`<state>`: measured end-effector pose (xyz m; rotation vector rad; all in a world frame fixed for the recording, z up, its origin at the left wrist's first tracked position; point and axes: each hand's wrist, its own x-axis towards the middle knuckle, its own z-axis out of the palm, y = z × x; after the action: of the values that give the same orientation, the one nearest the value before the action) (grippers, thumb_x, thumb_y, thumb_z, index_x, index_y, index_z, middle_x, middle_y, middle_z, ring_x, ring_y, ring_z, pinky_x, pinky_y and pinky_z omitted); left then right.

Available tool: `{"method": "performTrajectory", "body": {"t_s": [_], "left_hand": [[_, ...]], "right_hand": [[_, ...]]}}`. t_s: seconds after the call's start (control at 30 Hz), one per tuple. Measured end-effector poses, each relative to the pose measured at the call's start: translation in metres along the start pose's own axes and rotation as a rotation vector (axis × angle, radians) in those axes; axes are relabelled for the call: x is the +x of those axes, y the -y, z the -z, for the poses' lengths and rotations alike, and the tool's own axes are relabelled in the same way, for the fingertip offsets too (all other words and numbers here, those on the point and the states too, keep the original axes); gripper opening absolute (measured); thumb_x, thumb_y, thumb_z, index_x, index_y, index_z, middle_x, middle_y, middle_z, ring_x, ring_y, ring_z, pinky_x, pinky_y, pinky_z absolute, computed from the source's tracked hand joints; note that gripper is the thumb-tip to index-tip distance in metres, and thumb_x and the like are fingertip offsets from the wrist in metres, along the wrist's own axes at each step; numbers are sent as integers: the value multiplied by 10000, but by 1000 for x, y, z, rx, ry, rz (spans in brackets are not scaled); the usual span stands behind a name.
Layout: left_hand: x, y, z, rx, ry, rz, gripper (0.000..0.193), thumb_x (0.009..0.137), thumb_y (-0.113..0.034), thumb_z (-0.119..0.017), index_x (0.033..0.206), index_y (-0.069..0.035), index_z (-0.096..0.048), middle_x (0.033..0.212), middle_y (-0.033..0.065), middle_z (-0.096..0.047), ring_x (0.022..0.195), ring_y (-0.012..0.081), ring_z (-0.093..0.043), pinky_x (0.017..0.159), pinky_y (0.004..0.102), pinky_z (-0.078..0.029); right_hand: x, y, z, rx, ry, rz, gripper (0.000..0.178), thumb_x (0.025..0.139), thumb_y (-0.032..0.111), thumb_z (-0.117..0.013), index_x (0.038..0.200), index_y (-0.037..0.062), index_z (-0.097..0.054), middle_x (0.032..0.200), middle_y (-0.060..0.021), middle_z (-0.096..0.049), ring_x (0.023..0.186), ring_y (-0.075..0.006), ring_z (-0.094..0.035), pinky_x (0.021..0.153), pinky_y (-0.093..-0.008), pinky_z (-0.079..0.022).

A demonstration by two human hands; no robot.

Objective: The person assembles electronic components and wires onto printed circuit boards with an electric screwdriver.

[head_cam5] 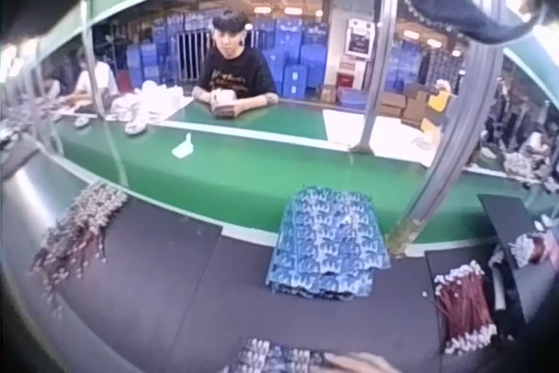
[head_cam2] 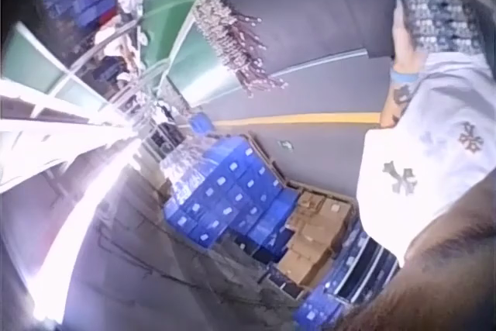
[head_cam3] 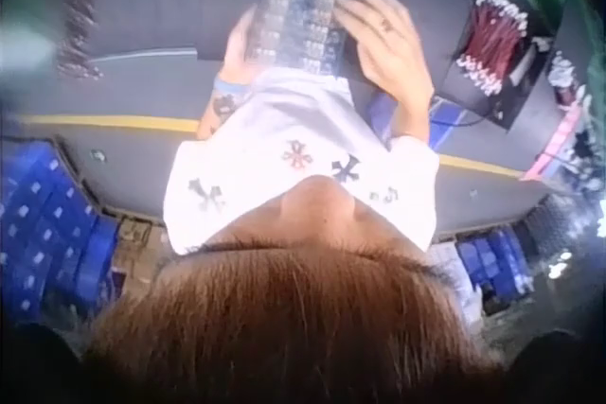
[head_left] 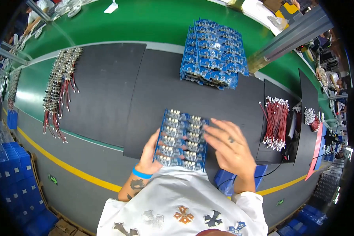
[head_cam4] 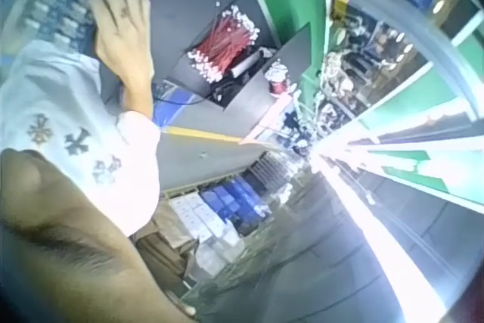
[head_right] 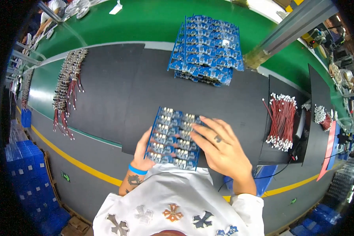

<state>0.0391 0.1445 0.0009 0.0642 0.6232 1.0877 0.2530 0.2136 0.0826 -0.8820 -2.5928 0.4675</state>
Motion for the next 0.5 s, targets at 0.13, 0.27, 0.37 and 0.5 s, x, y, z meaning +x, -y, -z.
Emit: {"method": "performTrajectory", "body": {"t_s": [0.13,0.27,0.37,0.5], "left_hand": [[7,0,12,-151,-42,-51,586,930,-475,-234,1283,-23,-358,1209,172,-497,1064,290,-532,891,420,-454],[11,2,-1,-1,23,-44,446,941,-285,-357,1312,-43,-304,1265,138,-461,1067,290,-535,906,406,-450],[10,0,17,15,53,-47,423,934,-219,-370,1314,-47,-299,1265,143,-457,1065,285,-536,905,401,-453],[14,5,13,18,90,-78,443,915,-164,-379,1321,-22,-268,1281,149,-434,1127,266,-489,918,391,-443]], "right_hand": [[35,57,23,-63,63,-100,389,601,153,-721,940,2,-603,874,-68,-642,608,-193,-602,607,-286,-472],[38,113,48,26,122,-285,291,605,283,-732,763,62,-626,568,43,-529,479,-114,-490,466,-276,-341],[42,103,41,319,189,-295,219,713,248,-677,717,39,-615,572,-3,-568,452,-91,-498,398,-232,-345],[46,91,56,191,234,145,300,811,222,-619,648,-27,-581,465,0,-467,378,-59,-412,340,-186,-277]]}}
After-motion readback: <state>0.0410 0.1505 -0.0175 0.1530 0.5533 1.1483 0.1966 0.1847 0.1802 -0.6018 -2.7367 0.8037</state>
